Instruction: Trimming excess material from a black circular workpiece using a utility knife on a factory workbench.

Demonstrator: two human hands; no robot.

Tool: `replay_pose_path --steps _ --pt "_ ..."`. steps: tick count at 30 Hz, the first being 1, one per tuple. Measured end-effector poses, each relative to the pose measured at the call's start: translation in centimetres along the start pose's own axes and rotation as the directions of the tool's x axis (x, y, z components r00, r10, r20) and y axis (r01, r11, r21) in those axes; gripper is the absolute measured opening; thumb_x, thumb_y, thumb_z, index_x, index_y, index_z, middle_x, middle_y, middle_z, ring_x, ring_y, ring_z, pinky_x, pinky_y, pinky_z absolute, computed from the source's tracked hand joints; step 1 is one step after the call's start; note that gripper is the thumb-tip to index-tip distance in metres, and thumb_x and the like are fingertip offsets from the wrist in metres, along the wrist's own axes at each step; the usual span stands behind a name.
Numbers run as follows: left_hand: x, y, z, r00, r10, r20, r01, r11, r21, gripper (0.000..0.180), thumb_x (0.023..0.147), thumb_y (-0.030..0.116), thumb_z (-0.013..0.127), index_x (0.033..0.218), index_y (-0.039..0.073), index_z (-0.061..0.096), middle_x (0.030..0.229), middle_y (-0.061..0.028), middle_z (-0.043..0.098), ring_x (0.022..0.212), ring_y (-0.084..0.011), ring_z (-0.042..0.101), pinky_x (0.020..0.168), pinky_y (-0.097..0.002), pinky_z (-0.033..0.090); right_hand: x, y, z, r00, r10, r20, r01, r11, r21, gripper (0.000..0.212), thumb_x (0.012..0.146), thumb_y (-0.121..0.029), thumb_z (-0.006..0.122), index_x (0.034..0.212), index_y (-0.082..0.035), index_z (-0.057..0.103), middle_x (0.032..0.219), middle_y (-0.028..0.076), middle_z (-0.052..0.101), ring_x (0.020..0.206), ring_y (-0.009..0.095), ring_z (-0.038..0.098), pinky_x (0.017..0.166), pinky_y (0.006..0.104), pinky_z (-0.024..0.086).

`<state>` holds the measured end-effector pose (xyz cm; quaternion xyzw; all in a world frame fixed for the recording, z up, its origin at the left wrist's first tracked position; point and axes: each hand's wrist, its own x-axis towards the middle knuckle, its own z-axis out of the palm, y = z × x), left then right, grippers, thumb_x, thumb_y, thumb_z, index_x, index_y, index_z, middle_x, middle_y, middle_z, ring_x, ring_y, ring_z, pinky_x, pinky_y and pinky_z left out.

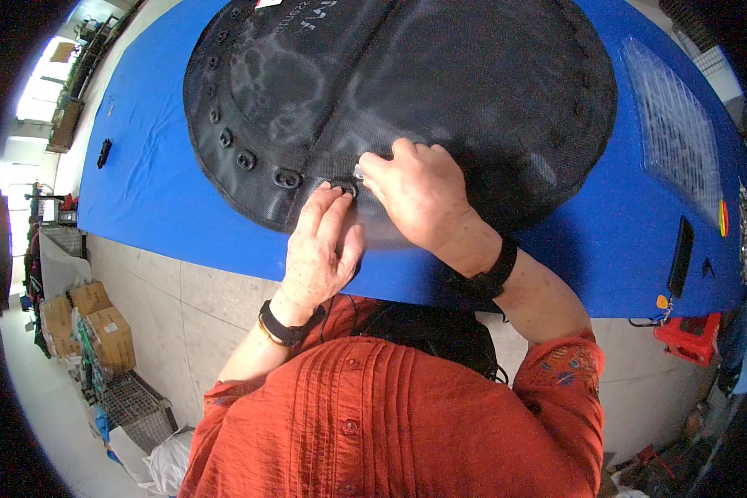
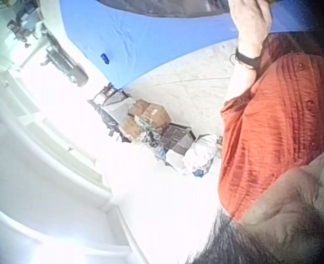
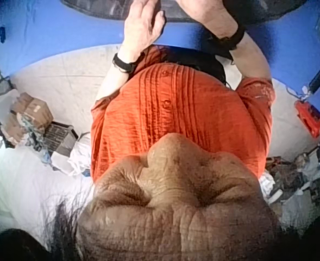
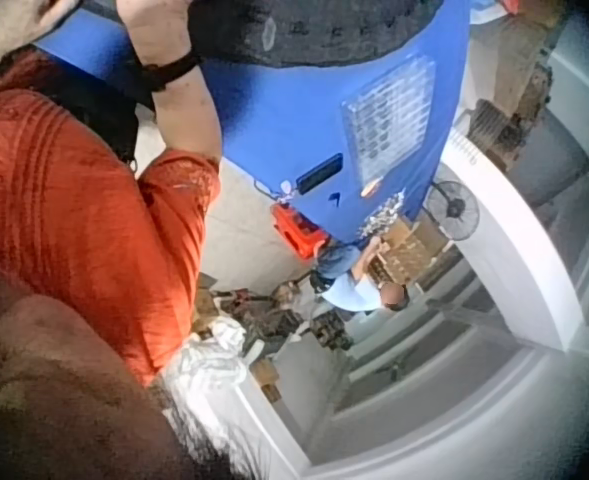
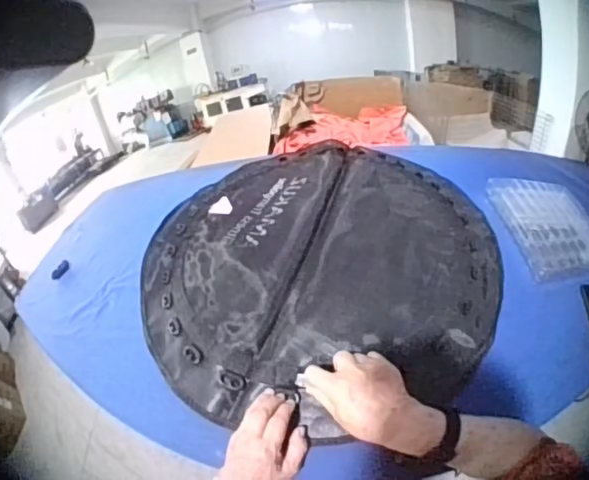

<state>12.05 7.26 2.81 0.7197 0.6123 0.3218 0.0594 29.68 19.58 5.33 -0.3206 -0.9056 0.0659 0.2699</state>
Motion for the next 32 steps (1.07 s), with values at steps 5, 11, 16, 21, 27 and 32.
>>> replay_pose_path --steps 5,11,16,21,27,32 --pt "0.0 0.01 0.06 1.0 -0.003 -0.012 0.003 1.0 -0.017 0.043 0.091 0.007 0.074 0.132 -0.005 0.066 0.134 -0.0255 0.063 0.133 -0.0461 0.061 0.111 -0.0489 0.053 -0.13 0.15 0.1 0.998 0.025 0.059 -0.026 1.0 0.016 0.015 0.094 -0.029 0.077 0.096 -0.017 0.069 0.081 0.012 0.065 0.077 0.033 0.072 0.07 0.0468 0.056" --pt "0.03 0.11 -0.03 1.0 -0.002 -0.008 0.002 1.0 -0.005 0.044 0.09 0.008 0.075 0.132 -0.005 0.066 0.135 -0.0252 0.063 0.133 -0.0457 0.061 0.111 -0.049 0.053 -0.12 -0.22 -0.27 0.997 0.047 0.061 -0.049 0.999 0.018 0.015 0.094 -0.029 0.077 0.097 -0.017 0.069 0.081 0.012 0.066 0.077 0.034 0.072 0.071 0.0477 0.056" --pt "-0.04 0.02 -0.08 1.0 -0.008 0.012 0.008 1.0 -0.002 0.047 0.09 0.01 0.075 0.133 -0.007 0.066 0.136 -0.0264 0.062 0.136 -0.0455 0.059 0.114 -0.0489 0.051 -0.17 -0.29 0.04 0.996 0.059 0.062 -0.059 0.998 0.011 0.015 0.094 -0.029 0.077 0.097 -0.018 0.069 0.082 0.012 0.066 0.077 0.034 0.072 0.071 0.0475 0.056" --pt "-0.07 0.14 -0.04 1.0 -0.015 0.018 0.015 1.0 0.0 0.047 0.091 0.01 0.075 0.134 -0.007 0.065 0.137 -0.0265 0.062 0.137 -0.0453 0.058 0.115 -0.0488 0.051 -0.27 -0.11 0.0 0.997 0.039 0.068 -0.039 0.999 0.003 0.014 0.094 -0.03 0.076 0.098 -0.018 0.069 0.081 0.011 0.066 0.078 0.033 0.073 0.071 0.047 0.056" --pt "-0.15 0.06 0.02 1.0 -0.017 0.021 0.017 1.0 0.005 0.046 0.092 0.011 0.074 0.134 -0.007 0.065 0.138 -0.0266 0.061 0.138 -0.0453 0.057 0.115 -0.0488 0.05 -0.22 0.1 -0.15 0.996 0.03 0.084 -0.033 0.999 0.039 0.015 0.095 -0.03 0.075 0.099 -0.017 0.069 0.083 0.012 0.068 0.079 0.034 0.073 0.072 0.0467 0.057" --pt "-0.15 0.0 -0.03 1.0 -0.019 0.024 0.019 1.0 0.004 0.047 0.092 0.011 0.075 0.134 -0.007 0.065 0.138 -0.0263 0.061 0.138 -0.0454 0.057 0.116 -0.049 0.05 -0.14 0.08 -0.4 0.993 0.031 0.115 -0.036 0.999 0.036 0.016 0.095 -0.029 0.076 0.1 -0.016 0.068 0.084 0.013 0.068 0.079 0.035 0.073 0.073 0.0471 0.057"
